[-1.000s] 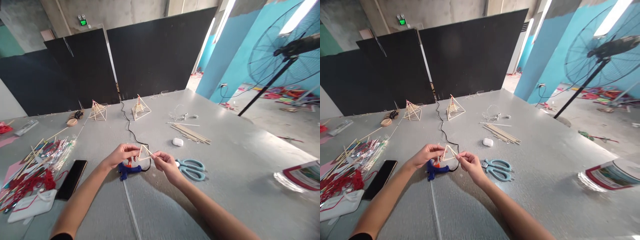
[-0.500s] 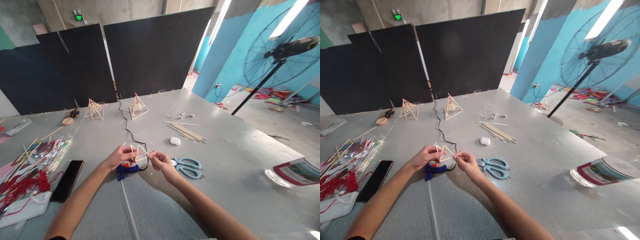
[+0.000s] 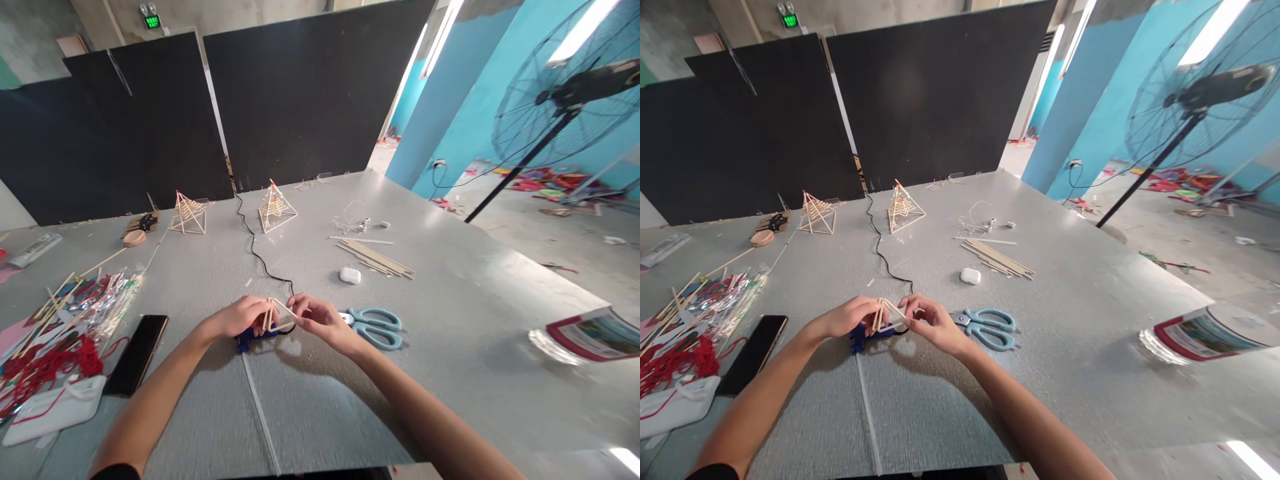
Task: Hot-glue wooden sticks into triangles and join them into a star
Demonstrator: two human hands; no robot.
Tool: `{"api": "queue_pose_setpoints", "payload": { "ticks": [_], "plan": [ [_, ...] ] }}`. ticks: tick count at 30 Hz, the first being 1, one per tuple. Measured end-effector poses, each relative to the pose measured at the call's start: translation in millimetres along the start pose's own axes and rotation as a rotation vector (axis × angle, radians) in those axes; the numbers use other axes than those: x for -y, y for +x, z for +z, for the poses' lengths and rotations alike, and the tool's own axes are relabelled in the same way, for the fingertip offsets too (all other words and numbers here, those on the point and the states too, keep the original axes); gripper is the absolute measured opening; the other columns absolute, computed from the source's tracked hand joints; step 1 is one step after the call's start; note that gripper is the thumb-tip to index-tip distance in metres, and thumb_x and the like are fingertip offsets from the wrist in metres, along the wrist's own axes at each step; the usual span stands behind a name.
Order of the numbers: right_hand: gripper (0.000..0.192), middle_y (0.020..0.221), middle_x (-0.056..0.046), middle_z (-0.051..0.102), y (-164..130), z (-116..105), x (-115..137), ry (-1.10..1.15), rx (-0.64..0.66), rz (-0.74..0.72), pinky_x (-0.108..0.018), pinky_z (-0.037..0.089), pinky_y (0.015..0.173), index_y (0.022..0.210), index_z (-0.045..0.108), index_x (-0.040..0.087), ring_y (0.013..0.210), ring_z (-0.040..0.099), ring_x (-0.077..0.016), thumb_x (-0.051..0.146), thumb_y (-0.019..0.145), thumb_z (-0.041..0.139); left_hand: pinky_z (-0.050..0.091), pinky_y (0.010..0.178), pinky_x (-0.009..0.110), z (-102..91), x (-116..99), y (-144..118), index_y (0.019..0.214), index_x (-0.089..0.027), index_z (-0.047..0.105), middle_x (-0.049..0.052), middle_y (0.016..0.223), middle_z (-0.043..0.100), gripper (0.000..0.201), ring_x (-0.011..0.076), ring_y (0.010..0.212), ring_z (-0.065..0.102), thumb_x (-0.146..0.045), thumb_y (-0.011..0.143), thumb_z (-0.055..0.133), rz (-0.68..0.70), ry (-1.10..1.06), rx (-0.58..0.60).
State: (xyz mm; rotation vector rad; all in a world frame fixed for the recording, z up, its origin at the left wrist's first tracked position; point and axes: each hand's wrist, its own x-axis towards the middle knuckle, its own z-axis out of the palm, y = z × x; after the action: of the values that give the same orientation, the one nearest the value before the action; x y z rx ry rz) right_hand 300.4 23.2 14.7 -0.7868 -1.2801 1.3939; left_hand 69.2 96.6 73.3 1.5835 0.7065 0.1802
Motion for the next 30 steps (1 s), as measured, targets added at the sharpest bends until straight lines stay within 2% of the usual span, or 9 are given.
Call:
{"api": "queue_pose_setpoints", "payload": {
  "ticks": [4, 7, 10, 14, 18, 21, 25, 30],
  "plan": [
    [0.027, 0.117, -0.011, 0.070, 0, -1, -3, 0.055, 0.046, 0.034, -0.034, 0.048, 0.087, 0.081, 0.067, 0.019, 0.100, 0.063, -0.0204, 0.043, 0.086, 0.078, 0.055, 0.067, 0.029, 1.5, -3, -1, 0.097, -0.014, 0.065, 0.001, 0.082, 0.065, 0.038, 0.0120, 0.068, 0.062, -0.050, 0.102, 0.055, 0.019, -0.015, -0.002],
    [0.030, 0.119, -0.011, 0.072, -2, -1, -7, 0.114, 0.088, 0.066, -0.035, 0.051, 0.082, 0.080, 0.064, 0.020, 0.096, 0.067, -0.0219, 0.046, 0.085, 0.077, 0.053, 0.065, 0.029, 4.2, -7, -1, 0.090, -0.014, 0.064, -0.001, 0.074, 0.062, 0.045, 0.0114, 0.062, 0.059, -0.056, 0.102, 0.052, 0.036, -0.059, 0.012],
    [0.031, 0.107, -0.010, 0.075, -3, 2, -9, 0.149, 0.111, 0.084, -0.035, 0.053, 0.076, 0.080, 0.064, 0.020, 0.083, 0.067, -0.0199, 0.048, 0.085, 0.077, 0.048, 0.060, 0.027, 9.7, -9, -2, 0.081, -0.016, 0.060, -0.004, 0.066, 0.055, 0.055, 0.0104, 0.056, 0.052, -0.064, 0.102, 0.044, 0.042, -0.108, 0.013],
    [0.026, 0.086, -0.005, 0.075, -5, 8, -10, 0.131, 0.077, 0.067, -0.030, 0.052, 0.068, 0.083, 0.067, 0.020, 0.067, 0.062, -0.0145, 0.043, 0.087, 0.077, 0.037, 0.053, 0.024, 18.0, -12, -1, 0.072, -0.017, 0.055, -0.004, 0.061, 0.047, 0.062, 0.0092, 0.052, 0.044, -0.067, 0.102, 0.036, 0.024, -0.133, -0.009],
    [0.029, 0.075, -0.003, 0.073, -4, 11, -10, 0.110, 0.006, 0.039, -0.029, 0.050, 0.063, 0.082, 0.067, 0.019, 0.064, 0.061, -0.0145, 0.046, 0.086, 0.078, 0.036, 0.053, 0.024, 19.7, -12, 0, 0.081, -0.015, 0.061, -0.002, 0.065, 0.049, 0.062, 0.0097, 0.053, 0.044, -0.067, 0.101, 0.035, 0.020, -0.125, -0.088],
    [0.031, 0.072, -0.002, 0.072, -2, 8, -10, 0.101, -0.043, 0.029, -0.028, 0.050, 0.061, 0.080, 0.066, 0.019, 0.062, 0.060, -0.0138, 0.047, 0.086, 0.078, 0.040, 0.059, 0.025, 17.4, -14, 0, 0.091, -0.014, 0.067, 0.000, 0.076, 0.056, 0.053, 0.0100, 0.061, 0.048, -0.063, 0.098, 0.048, 0.057, -0.093, -0.126],
    [0.035, 0.070, -0.003, 0.071, 1, 1, -9, 0.085, -0.069, 0.035, -0.029, 0.049, 0.060, 0.079, 0.066, 0.018, 0.059, 0.059, -0.0138, 0.050, 0.084, 0.079, 0.037, 0.063, 0.024, 14.7, -14, -2, 0.106, -0.014, 0.075, 0.002, 0.081, 0.063, 0.039, 0.0100, 0.066, 0.049, -0.049, 0.091, 0.068, 0.101, -0.010, -0.154],
    [0.035, 0.067, -0.001, 0.069, 2, 1, -7, 0.046, -0.131, 0.019, -0.027, 0.045, 0.057, 0.081, 0.066, 0.019, 0.057, 0.056, -0.0121, 0.051, 0.084, 0.079, 0.040, 0.061, 0.024, 11.8, -6, 1, 0.106, -0.014, 0.079, 0.004, 0.077, 0.068, 0.037, 0.0108, 0.064, 0.054, -0.044, 0.085, 0.076, 0.074, 0.033, -0.195]
  ]
}}
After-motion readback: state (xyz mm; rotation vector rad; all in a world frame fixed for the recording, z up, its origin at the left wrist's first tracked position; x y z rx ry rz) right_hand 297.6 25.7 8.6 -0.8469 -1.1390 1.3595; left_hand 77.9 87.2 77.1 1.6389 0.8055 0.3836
